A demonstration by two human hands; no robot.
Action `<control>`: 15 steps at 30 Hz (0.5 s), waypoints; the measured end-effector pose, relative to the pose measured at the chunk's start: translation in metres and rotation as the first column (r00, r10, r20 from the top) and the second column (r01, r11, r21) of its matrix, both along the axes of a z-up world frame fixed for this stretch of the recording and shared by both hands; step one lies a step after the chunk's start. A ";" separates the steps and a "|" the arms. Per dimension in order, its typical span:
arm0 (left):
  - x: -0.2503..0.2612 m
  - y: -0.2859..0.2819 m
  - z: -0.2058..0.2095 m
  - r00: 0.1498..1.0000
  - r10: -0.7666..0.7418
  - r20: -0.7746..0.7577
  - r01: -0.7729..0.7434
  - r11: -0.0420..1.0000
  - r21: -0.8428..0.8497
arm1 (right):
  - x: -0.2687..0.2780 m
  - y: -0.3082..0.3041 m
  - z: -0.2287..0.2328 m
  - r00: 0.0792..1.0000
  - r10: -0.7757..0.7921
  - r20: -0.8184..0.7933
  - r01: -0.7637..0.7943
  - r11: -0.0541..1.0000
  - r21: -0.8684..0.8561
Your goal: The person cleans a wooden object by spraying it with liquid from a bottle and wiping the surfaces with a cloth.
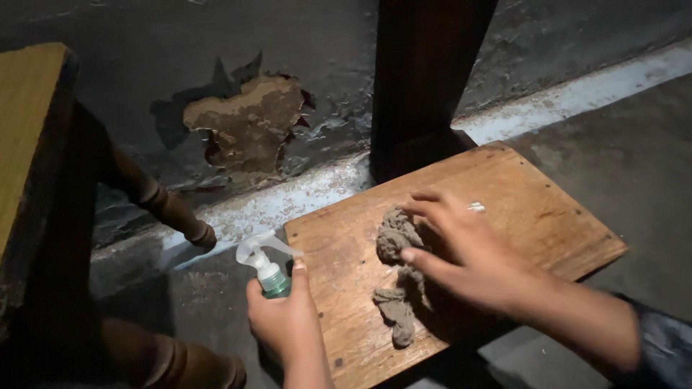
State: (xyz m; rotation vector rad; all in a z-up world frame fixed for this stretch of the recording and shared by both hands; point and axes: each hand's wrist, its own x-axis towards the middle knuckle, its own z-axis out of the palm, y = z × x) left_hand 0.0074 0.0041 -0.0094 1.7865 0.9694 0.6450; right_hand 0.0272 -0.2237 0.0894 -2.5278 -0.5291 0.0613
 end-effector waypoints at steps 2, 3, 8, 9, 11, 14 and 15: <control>0.002 0.000 0.001 1.000 -0.009 -0.011 0.009 0.999 -0.040 | -0.001 0.010 -0.015 0.988 0.124 0.090 -0.113 0.987 -0.113; 0.003 -0.001 0.001 1.000 -0.006 0.006 0.006 1.000 -0.011 | -0.011 0.024 -0.026 0.947 0.250 0.201 -0.211 0.957 -0.198; 0.002 -0.001 0.000 0.999 -0.004 0.049 0.002 0.999 0.047 | -0.018 0.064 -0.037 0.928 0.331 0.171 -0.248 0.890 -0.382; 0.002 -0.001 0.000 0.999 -0.002 0.036 0.001 0.999 0.036 | -0.005 0.067 -0.035 0.927 0.337 0.163 -0.237 0.867 -0.439; 0.002 0.000 0.001 1.000 0.000 0.010 0.000 1.000 0.013 | 0.028 0.071 -0.031 0.936 0.316 0.157 -0.177 0.804 -0.567; 0.000 -0.001 -0.001 0.999 -0.008 0.043 0.008 1.000 0.000 | 0.079 0.058 -0.021 0.985 0.143 0.093 -0.048 0.755 -0.654; 0.002 0.000 -0.002 0.999 -0.007 0.038 0.006 1.000 0.014 | 0.092 0.045 -0.018 0.998 0.048 0.026 -0.022 0.787 -0.616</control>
